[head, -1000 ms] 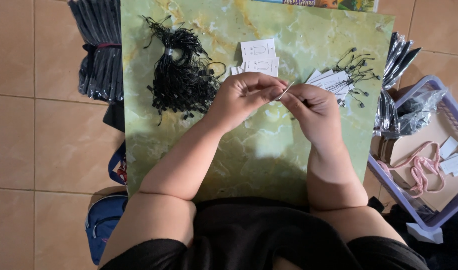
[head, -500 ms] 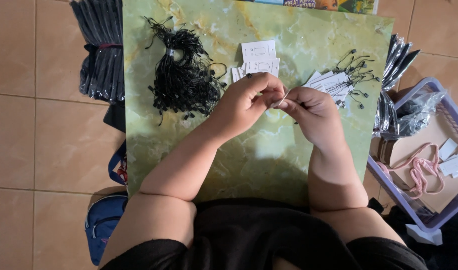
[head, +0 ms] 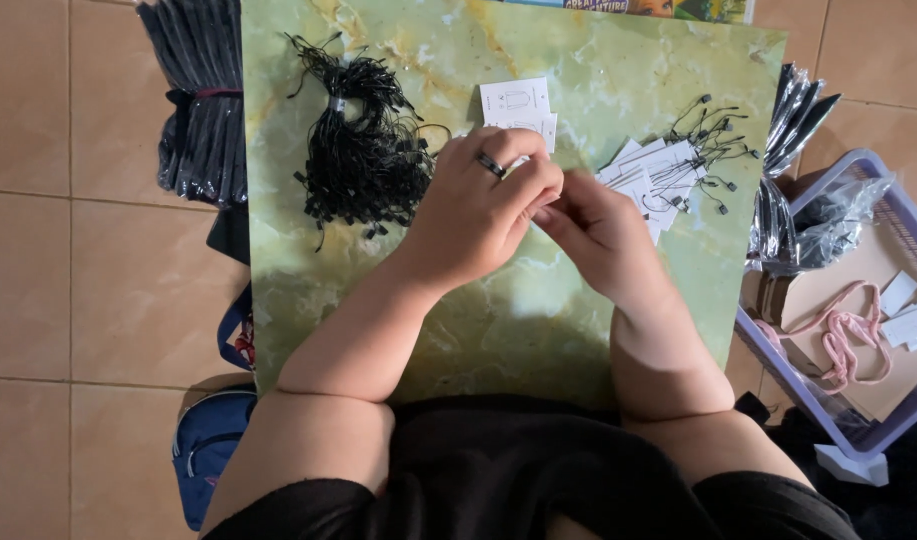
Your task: The person repeatedly picks up small white cards and black cables, threads the cable through a hole in the card, and places the assembled unit on the table. The process is repeated for multiple units throughout the clip.
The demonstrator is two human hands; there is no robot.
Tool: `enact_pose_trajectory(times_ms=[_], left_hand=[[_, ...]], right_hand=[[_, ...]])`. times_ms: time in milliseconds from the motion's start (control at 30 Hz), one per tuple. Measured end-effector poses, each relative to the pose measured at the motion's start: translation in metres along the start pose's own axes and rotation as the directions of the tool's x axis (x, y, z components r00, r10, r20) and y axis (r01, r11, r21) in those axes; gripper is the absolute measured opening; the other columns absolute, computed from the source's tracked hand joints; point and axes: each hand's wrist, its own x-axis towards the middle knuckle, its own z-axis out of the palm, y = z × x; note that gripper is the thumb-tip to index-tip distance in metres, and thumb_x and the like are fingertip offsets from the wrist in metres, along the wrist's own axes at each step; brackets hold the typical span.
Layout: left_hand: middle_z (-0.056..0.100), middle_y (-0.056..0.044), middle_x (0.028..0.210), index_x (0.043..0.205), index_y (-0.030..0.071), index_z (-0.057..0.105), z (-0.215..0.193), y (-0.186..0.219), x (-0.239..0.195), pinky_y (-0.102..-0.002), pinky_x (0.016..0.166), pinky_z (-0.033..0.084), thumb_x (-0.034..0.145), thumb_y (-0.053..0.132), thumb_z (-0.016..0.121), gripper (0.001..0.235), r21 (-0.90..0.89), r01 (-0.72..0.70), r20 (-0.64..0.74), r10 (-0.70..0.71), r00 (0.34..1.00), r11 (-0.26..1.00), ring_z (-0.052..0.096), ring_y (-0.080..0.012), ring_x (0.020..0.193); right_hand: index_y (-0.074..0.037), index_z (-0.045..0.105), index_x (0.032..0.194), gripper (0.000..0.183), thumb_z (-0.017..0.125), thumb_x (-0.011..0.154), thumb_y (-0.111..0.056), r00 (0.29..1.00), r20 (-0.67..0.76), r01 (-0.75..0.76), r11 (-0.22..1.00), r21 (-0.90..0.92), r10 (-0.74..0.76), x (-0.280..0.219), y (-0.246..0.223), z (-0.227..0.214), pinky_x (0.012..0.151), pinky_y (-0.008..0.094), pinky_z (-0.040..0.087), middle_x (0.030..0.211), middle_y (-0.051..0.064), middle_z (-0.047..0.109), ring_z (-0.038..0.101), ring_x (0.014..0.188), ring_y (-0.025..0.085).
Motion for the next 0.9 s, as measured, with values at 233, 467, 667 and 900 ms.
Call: enact_pose_trajectory(times_ms=[233,467,667,900], left_hand=[[0.062,-0.006,0.109,0.105,0.016,0.06,-0.013,0.006,0.011,-0.046,0.084,0.053,0.106,0.028,0.055,0.013,-0.407,0.118,0.085,-0.091,0.992,0.906,0.067,-0.0355,0.098],[0.07,-0.015,0.1,0.141,0.006,0.05,-0.003,0.01,0.004,-0.043,0.089,0.055,0.102,0.018,0.07,0.046,-0.65,0.465,0.448,-0.191,0.873,0.601,0.069,-0.0253,0.083],[0.074,-0.017,0.09,0.126,0.006,0.066,0.011,0.02,-0.002,-0.039,0.077,0.057,0.106,0.014,0.061,0.023,-0.548,0.529,0.447,-0.307,0.84,0.648,0.074,-0.0306,0.078],[0.074,-0.018,0.09,0.112,0.012,0.075,0.072,0.03,-0.018,-0.042,0.078,0.059,0.098,0.023,0.07,0.018,-0.475,0.569,0.476,-0.348,0.808,0.671,0.072,-0.039,0.091]], right_hand=[[-0.005,0.068,0.081,0.02,0.069,0.101,-0.01,1.0,0.022,-0.004,0.997,-0.082,0.006,0.002,-0.001,0.008,0.058,0.036,0.042,0.067,0.011,0.056,0.053,0.061,0.027],[0.0,0.073,0.101,0.018,0.057,0.107,-0.008,0.946,-0.141,-0.216,0.89,0.402,0.293,0.013,-0.014,-0.006,0.055,0.015,0.037,0.063,0.003,0.06,0.047,0.055,0.002],[0.008,0.071,0.106,0.008,0.067,0.102,0.002,0.96,-0.179,-0.144,0.928,0.343,0.215,0.009,0.008,-0.042,0.048,0.019,0.038,0.068,0.015,0.062,0.047,0.049,0.007],[-0.001,0.076,0.101,0.008,0.07,0.097,0.001,0.932,-0.196,-0.311,0.95,0.003,0.306,-0.002,-0.017,-0.093,0.063,0.024,0.052,0.079,0.012,0.07,0.063,0.061,0.012]])
